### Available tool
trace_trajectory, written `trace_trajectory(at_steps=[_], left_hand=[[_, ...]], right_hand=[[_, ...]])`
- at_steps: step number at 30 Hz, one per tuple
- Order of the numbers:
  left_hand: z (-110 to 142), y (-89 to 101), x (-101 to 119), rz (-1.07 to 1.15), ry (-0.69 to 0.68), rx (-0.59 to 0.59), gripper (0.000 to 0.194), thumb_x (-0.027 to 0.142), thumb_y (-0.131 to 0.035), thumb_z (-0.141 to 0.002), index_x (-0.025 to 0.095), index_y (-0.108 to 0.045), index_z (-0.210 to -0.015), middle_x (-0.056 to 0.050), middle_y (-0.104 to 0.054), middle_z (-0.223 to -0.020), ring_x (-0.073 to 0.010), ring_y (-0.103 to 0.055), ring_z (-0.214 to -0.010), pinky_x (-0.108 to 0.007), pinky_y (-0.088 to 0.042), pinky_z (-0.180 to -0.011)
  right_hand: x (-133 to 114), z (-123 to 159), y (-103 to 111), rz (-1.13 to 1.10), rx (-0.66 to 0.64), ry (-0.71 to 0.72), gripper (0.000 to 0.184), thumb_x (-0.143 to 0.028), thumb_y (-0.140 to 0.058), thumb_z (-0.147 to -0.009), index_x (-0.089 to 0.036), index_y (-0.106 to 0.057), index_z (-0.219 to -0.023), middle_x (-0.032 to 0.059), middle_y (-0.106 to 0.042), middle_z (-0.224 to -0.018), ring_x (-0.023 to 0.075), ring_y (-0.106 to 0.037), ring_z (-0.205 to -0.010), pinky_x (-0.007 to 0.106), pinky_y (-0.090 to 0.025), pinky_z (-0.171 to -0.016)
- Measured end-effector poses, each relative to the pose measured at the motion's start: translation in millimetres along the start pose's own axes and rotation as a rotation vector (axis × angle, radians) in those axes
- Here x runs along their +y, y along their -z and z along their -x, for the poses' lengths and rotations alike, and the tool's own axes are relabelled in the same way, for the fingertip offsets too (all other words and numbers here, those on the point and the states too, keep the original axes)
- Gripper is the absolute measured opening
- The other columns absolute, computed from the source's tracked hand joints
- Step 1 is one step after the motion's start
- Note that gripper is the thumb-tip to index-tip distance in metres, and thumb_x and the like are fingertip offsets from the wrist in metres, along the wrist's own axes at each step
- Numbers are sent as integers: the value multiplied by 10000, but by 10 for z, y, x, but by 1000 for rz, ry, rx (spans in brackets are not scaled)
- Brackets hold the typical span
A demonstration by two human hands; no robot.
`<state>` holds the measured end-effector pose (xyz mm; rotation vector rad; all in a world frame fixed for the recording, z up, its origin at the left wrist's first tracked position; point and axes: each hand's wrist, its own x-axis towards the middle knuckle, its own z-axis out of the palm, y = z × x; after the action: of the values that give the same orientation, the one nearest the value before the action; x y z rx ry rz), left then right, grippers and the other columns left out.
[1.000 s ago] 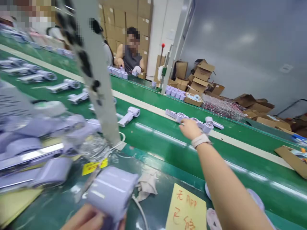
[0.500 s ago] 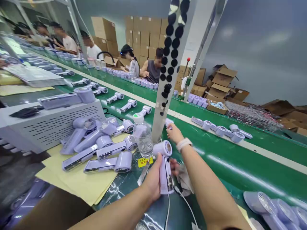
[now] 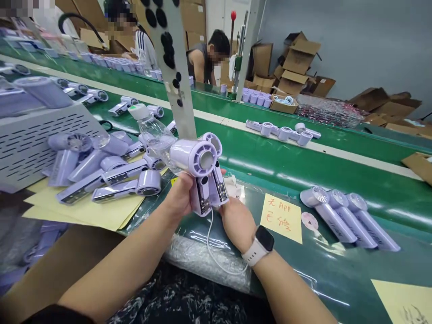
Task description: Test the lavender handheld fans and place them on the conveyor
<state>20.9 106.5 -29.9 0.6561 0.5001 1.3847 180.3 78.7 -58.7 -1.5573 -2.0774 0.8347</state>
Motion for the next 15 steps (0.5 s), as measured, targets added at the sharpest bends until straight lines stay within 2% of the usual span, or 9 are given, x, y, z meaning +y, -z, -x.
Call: trace_trajectory(at_steps=[3, 6, 8, 10, 13, 15], left_hand=[[-39, -108, 122, 5, 17, -26, 579, 685, -848, -722, 143, -767, -910, -151, -806, -954, -422, -689, -1252, -459, -622, -962], [-128, -157, 138, 46, -66, -51, 609, 762, -764, -763, 161, -734, -856, -143, -800, -1031, -400, -688, -1264, -457, -615, -975], [-180, -139, 95, 41, -78, -70, 657, 805, -787, -694, 171, -714, -851, -136, -795, -1067, -390, -697, -1247, -454, -610, -976], [-204, -109, 45, 36, -49, -60, 708, 861, -774, -639, 183, -683, -820, -142, -789, -1082, -396, -695, -1243, -459, -608, -962], [-187, -98, 14, 64, -52, -16, 734, 931, -644, -698, 199, -608, -721, -142, -775, -1120, -396, -674, -1271, -460, -609, -944], [-161, -118, 30, 110, -74, 1, 745, 943, -583, -738, 201, -569, -670, -135, -767, -1136, -390, -662, -1286, -459, -611, -945]], right_hand=[[15, 69, 91, -216, -99, 19, 215, -251, -496, -999, -204, -624, -1165, 14, -701, -734, 197, -643, -609, 310, -499, -601], [79, 124, 187, -458, -76, 15, 326, -391, -514, -1009, -205, -611, -1259, -70, -554, -561, 167, -543, -506, 277, -417, -529], [110, 132, 204, -520, -28, -10, 336, -479, -536, -999, -208, -672, -1142, -73, -509, -517, 161, -521, -493, 279, -393, -527], [104, 130, 194, -569, -36, -31, 346, -535, -568, -978, -211, -690, -986, -44, -565, -553, 153, -535, -496, 281, -401, -525], [24, 141, 150, -693, -75, -14, 393, -592, -646, -935, -215, -644, -826, -4, -645, -653, 144, -575, -539, 277, -447, -544], [-49, 166, 98, -787, -53, -1, 443, -638, -663, -927, -219, -614, -793, -20, -612, -617, 130, -544, -520, 261, -435, -522]])
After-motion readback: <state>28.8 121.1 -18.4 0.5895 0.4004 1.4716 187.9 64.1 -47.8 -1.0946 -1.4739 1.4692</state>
